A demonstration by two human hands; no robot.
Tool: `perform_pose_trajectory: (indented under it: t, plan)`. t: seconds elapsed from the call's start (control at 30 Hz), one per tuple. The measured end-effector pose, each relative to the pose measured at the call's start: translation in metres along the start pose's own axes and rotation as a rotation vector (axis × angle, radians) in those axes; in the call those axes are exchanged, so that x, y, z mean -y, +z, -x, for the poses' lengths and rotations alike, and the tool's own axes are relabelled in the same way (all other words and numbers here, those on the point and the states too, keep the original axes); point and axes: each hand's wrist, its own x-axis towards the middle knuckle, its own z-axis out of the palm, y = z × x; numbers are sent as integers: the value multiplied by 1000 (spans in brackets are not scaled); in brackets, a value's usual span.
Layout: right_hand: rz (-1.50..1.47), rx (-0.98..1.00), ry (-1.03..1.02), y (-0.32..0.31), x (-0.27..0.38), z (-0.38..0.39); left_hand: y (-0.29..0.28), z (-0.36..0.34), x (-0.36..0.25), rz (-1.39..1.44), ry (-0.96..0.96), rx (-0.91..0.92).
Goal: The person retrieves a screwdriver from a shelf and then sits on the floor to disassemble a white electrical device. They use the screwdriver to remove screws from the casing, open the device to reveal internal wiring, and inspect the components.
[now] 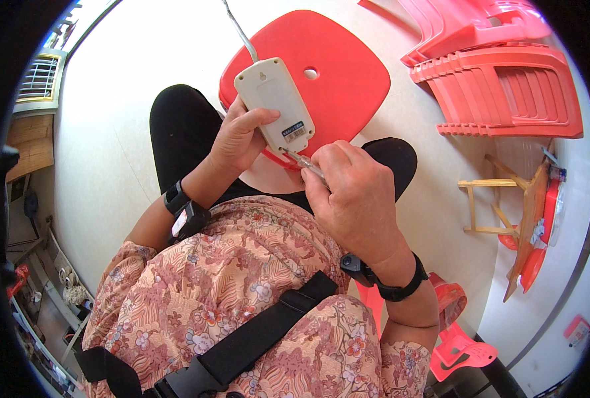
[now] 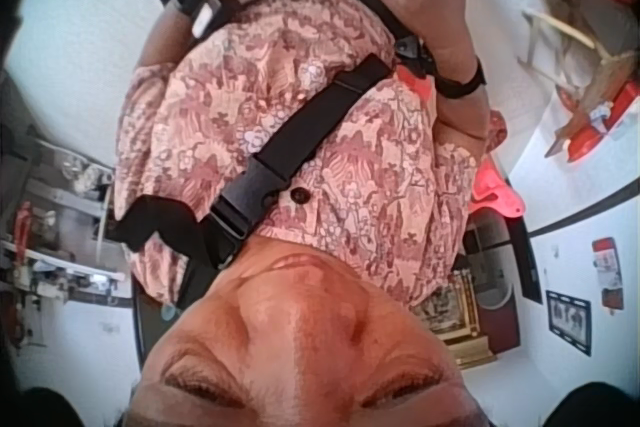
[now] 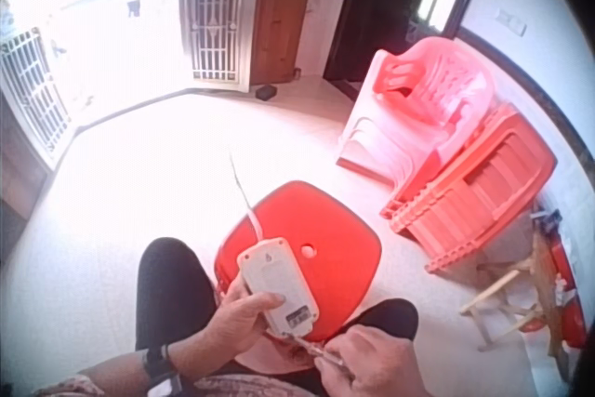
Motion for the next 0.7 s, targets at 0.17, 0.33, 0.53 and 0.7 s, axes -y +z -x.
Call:
perform_pose_trajectory:
  t: [0.17,0.33,0.53,0.7]
  plan:
    - [26,-20,-36,3,1,-1,3,0,0,-7,-5,-16]
    - [53,-48,-12,9,4,-2,7,2,-1,-10,15,-9]
    - [165,-27,-11,14,9,-1,6,2,2,-16,8,-27]
    - [162,64,-85,8,6,-4,1,3,5,-17,-5,-55]
